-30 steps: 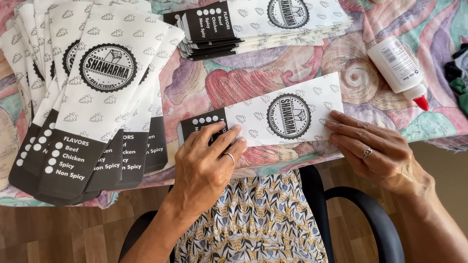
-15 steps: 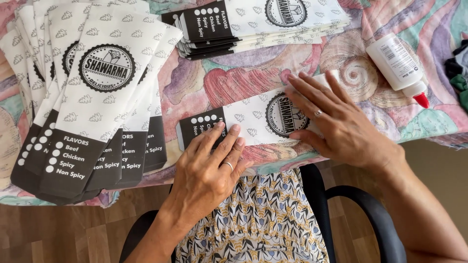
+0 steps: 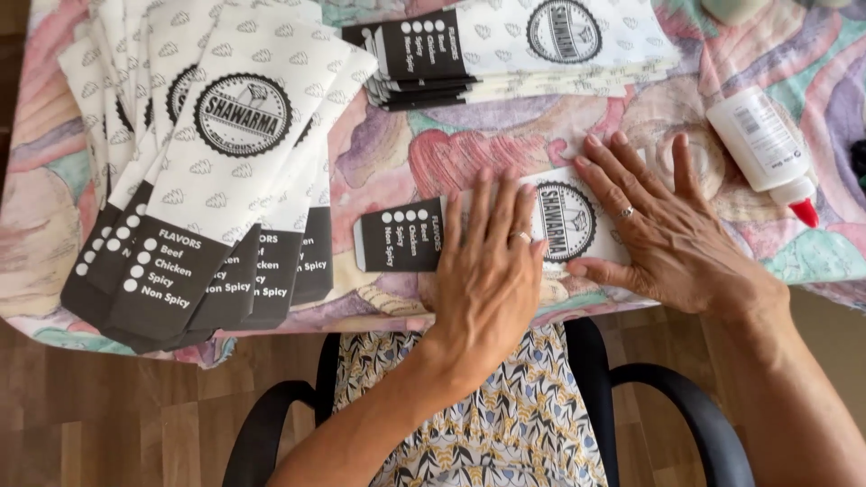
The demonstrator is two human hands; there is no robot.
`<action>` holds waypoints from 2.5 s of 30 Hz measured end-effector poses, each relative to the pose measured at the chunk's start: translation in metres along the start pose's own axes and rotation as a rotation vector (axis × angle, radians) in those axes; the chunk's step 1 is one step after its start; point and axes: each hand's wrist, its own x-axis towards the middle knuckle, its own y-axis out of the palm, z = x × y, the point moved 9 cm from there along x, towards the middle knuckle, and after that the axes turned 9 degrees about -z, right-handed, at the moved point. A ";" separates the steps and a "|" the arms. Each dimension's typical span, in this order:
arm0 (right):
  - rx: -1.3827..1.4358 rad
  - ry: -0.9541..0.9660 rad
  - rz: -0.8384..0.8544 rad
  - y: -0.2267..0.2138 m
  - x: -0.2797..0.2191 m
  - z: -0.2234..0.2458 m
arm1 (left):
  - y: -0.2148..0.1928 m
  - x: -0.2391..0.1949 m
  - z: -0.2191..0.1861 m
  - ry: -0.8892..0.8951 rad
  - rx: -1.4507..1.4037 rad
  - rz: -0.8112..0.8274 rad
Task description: Applying glue to paper bag templates and folding them to assemble the bags.
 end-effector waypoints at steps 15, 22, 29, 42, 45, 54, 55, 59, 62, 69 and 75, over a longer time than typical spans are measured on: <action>-0.156 0.180 0.273 -0.004 -0.048 -0.065 | -0.048 -0.040 0.071 -0.059 0.020 -0.012; -0.216 0.019 -0.090 -0.062 0.054 -0.042 | -0.074 -0.048 0.045 0.162 -0.007 -0.170; -0.169 -0.100 -0.258 -0.026 0.111 -0.039 | -0.165 -0.028 0.117 -0.173 -0.459 -0.200; 0.101 -0.160 -0.385 -0.037 -0.019 0.055 | -0.177 -0.010 0.170 -0.051 0.559 -0.525; 0.130 -0.094 -0.431 -0.062 -0.026 0.030 | -0.129 -0.001 0.102 -0.292 -0.730 -0.030; -0.259 0.485 -0.433 -0.054 -0.106 -0.164 | -0.065 -0.022 0.052 0.308 -0.152 -0.078; -0.264 0.494 -0.435 -0.056 -0.107 -0.173 | -0.065 -0.020 0.052 0.317 -0.157 -0.077; 0.109 0.841 -0.314 -0.048 -0.111 -0.194 | -0.064 -0.012 0.062 0.338 -0.151 -0.074; 0.521 0.922 -0.506 -0.038 -0.136 -0.209 | -0.065 -0.004 0.068 0.349 -0.181 -0.046; 0.991 0.794 -0.990 -0.017 -0.200 -0.205 | -0.065 0.009 0.074 0.363 -0.302 -0.003; 0.815 0.525 -0.867 -0.042 -0.123 -0.080 | -0.074 0.020 0.077 0.280 -0.298 0.057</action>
